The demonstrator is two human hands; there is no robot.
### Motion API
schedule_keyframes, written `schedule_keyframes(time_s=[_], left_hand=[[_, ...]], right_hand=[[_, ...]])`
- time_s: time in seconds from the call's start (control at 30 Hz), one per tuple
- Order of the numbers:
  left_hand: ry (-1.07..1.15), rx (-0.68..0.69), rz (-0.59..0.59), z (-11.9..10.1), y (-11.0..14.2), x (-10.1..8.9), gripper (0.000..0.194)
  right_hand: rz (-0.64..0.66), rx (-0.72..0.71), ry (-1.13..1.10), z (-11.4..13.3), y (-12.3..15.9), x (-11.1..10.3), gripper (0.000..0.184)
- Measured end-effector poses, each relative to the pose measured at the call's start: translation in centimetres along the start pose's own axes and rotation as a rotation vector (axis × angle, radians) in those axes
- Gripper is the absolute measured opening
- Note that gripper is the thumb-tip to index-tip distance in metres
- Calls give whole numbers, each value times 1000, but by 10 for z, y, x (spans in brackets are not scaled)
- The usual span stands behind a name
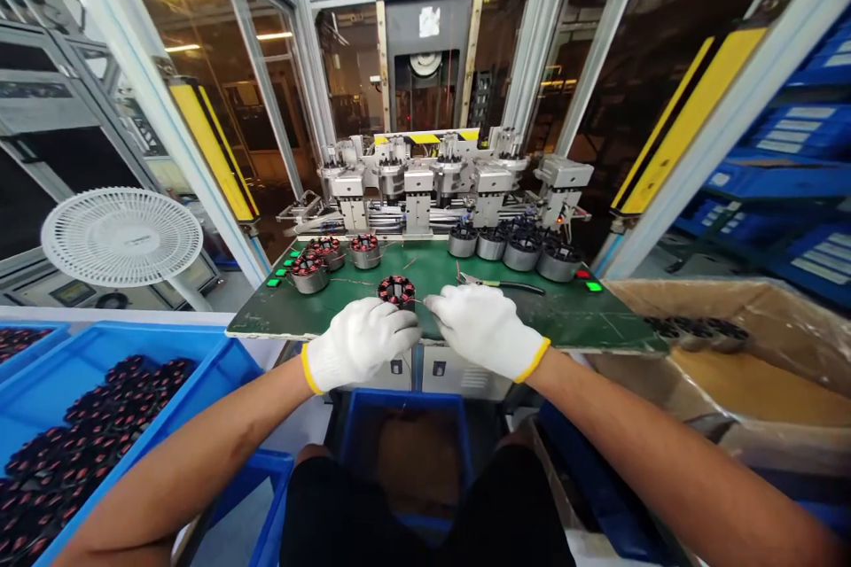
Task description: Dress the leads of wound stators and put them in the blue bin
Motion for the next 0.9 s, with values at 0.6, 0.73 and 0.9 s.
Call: schedule_keyframes(time_s=[0.6, 0.73, 0.9], left_hand=[[290, -166, 69, 20, 27, 3, 42], [670, -471, -22, 58, 29, -8, 35], [1110, -642, -164, 98, -13, -6, 31]], right_hand=[[-16, 52, -3, -16, -35, 36, 33], [56, 36, -31, -11, -30, 44, 27], [96, 10, -84, 21, -18, 45, 21]])
Point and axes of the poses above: each hand's wrist, its own y-axis away from the middle knuckle, its own x-axis out of the palm, z = x × y, the point moved 10 cm from there along -y, towards the middle knuckle, and after that the axes turned 11 degrees about z, right-handed, at the moved point
